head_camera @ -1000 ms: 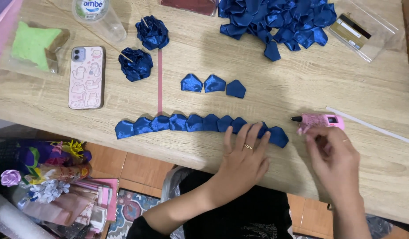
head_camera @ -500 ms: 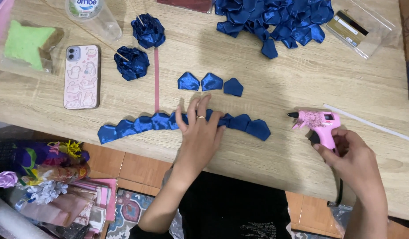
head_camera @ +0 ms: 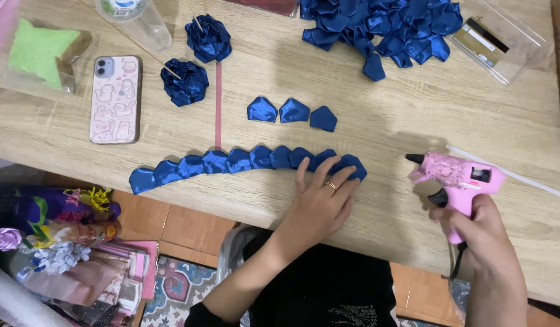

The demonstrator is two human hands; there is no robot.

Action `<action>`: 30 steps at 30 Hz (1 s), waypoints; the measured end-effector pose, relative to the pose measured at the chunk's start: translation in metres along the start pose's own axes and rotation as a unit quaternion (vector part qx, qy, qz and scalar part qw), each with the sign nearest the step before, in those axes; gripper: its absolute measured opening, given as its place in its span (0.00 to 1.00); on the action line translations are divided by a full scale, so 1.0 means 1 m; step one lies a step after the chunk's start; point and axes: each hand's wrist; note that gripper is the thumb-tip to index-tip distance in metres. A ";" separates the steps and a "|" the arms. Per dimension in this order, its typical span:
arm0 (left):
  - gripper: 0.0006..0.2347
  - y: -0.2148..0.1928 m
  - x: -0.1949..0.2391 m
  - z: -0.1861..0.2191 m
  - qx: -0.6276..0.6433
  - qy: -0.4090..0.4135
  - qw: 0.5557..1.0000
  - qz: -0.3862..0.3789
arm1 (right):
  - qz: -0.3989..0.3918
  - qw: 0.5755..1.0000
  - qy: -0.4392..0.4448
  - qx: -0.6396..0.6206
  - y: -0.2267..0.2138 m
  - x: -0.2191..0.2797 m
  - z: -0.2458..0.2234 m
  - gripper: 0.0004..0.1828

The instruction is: The person uses a hot glue gun to attach small blue fabric pieces together in a linear sequence on a wooden table. The person picks up each piece, applies glue, and presses it to the previous one, forming a growing chain of connected fabric segments.

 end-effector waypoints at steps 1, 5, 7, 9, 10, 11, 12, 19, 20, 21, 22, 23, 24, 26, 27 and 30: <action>0.08 0.000 0.000 0.000 0.001 0.001 1.000 -0.001 | 0.001 1.000 0.001 0.000 -0.001 -0.001 0.003 0.05; 0.07 -0.004 0.000 -0.002 0.028 -0.006 1.000 -0.006 | -0.020 0.983 0.042 -0.177 -0.014 -0.010 0.032 0.15; 0.06 -0.006 0.000 -0.003 0.045 -0.009 0.999 -0.015 | 0.072 0.979 0.076 -0.177 -0.009 -0.011 0.030 0.17; 0.05 -0.006 0.000 -0.004 0.044 -0.008 0.999 -0.009 | -0.070 0.982 0.058 -0.166 0.009 -0.005 0.002 0.43; 0.05 -0.007 -0.001 -0.004 0.045 -0.007 0.999 -0.009 | -0.069 0.982 0.058 -0.166 0.016 -0.003 -0.004 0.43; 0.05 -0.009 -0.001 -0.004 0.043 -0.008 0.999 -0.009 | -0.120 0.972 0.039 -0.199 0.023 -0.001 -0.010 0.34; 0.05 -0.010 -0.002 -0.004 0.040 -0.009 0.999 -0.010 | -0.172 0.957 0.021 -0.232 0.030 0.001 -0.017 0.25; 0.06 -0.007 -0.001 -0.005 0.038 -0.012 0.999 -0.014 | -0.149 0.980 0.043 0.128 0.043 -0.005 -0.027 0.24; 0.06 -0.007 -0.001 -0.005 0.038 -0.013 0.999 -0.016 | -0.147 0.977 0.054 0.147 0.044 -0.005 -0.029 0.18; 0.06 -0.007 -0.001 -0.004 0.038 -0.015 0.999 -0.019 | -0.144 0.974 0.065 0.165 0.046 -0.005 -0.030 0.13; 0.06 -0.007 -0.001 -0.005 0.038 -0.015 0.999 -0.019 | -0.144 0.974 0.066 0.165 0.052 -0.004 -0.039 0.13; 0.07 -0.007 -0.001 -0.005 0.046 -0.015 0.999 -0.020 | -0.147 0.966 0.088 0.193 0.058 -0.003 -0.048 0.24; 0.07 -0.007 -0.001 -0.004 0.053 -0.016 0.998 -0.021 | -0.151 0.957 0.110 0.221 0.064 -0.002 -0.056 0.35; 0.07 -0.008 -0.001 -0.005 0.038 -0.014 0.999 -0.022 | -0.149 0.956 0.112 0.227 0.065 -0.001 -0.060 0.27; 0.07 -0.008 -0.001 -0.005 0.023 -0.012 0.999 -0.023 | -0.147 0.955 0.113 0.232 0.066 -0.001 -0.062 0.20; 0.07 -0.007 0.000 -0.004 0.030 -0.016 0.999 -0.018 | -0.156 0.963 0.074 0.207 0.053 -0.006 -0.044 0.07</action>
Point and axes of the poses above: each hand's wrist, its own x-axis away from the middle knuckle, its own y-axis out of the palm, z = x × y, and after that the axes turned 12 degrees about -x, right-handed
